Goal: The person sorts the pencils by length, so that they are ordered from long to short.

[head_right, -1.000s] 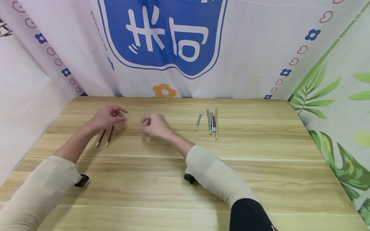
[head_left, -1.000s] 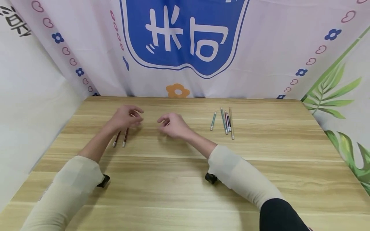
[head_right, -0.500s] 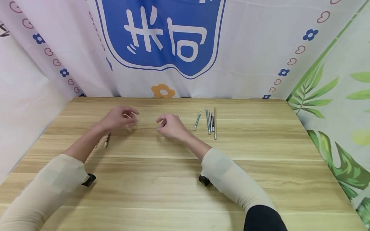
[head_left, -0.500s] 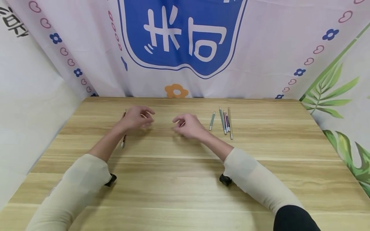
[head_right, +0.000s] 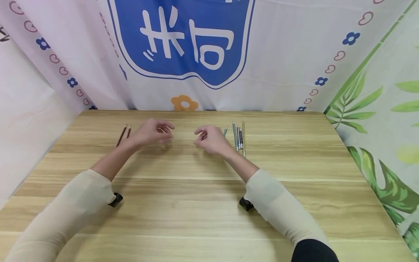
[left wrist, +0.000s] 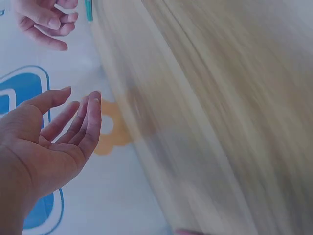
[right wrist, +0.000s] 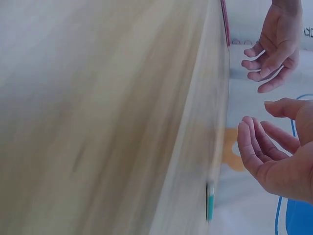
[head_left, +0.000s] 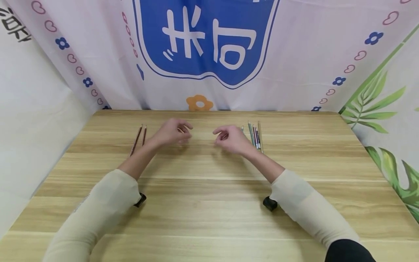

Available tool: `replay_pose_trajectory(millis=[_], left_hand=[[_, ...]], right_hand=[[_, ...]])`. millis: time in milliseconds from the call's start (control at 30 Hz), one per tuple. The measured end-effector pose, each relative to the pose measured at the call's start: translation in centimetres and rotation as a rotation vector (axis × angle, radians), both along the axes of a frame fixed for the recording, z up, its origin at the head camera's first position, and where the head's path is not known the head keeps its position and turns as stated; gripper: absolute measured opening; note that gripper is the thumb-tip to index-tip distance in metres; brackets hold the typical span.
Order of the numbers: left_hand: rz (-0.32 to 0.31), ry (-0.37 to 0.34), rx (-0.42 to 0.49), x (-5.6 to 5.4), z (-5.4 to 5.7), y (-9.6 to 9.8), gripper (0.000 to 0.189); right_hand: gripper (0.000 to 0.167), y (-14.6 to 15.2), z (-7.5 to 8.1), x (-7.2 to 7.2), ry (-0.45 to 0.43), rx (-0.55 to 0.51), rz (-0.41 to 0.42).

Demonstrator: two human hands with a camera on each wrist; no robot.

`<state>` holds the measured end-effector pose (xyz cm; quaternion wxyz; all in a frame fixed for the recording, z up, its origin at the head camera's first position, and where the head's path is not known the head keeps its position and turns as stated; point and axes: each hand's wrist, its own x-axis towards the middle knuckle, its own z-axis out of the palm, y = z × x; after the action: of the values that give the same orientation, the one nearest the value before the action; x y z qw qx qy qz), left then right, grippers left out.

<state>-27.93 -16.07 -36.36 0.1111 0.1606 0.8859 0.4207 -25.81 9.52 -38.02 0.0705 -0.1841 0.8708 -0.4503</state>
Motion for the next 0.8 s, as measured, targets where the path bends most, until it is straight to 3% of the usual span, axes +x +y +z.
replay_pose_trajectory(millis=[633,800], left_hand=[[-0.092,-0.07,0.072,-0.4,-0.2,8.0,0.03],[-0.111,-0.055,0.076,-0.5,-0.4,10.1,0.028]], right_hand=[[0.034,5.7,0.9,0.2,-0.015,-0.001,-0.087],[0.035,7.2,0.9,0.2,-0.033,0.025,-0.133]])
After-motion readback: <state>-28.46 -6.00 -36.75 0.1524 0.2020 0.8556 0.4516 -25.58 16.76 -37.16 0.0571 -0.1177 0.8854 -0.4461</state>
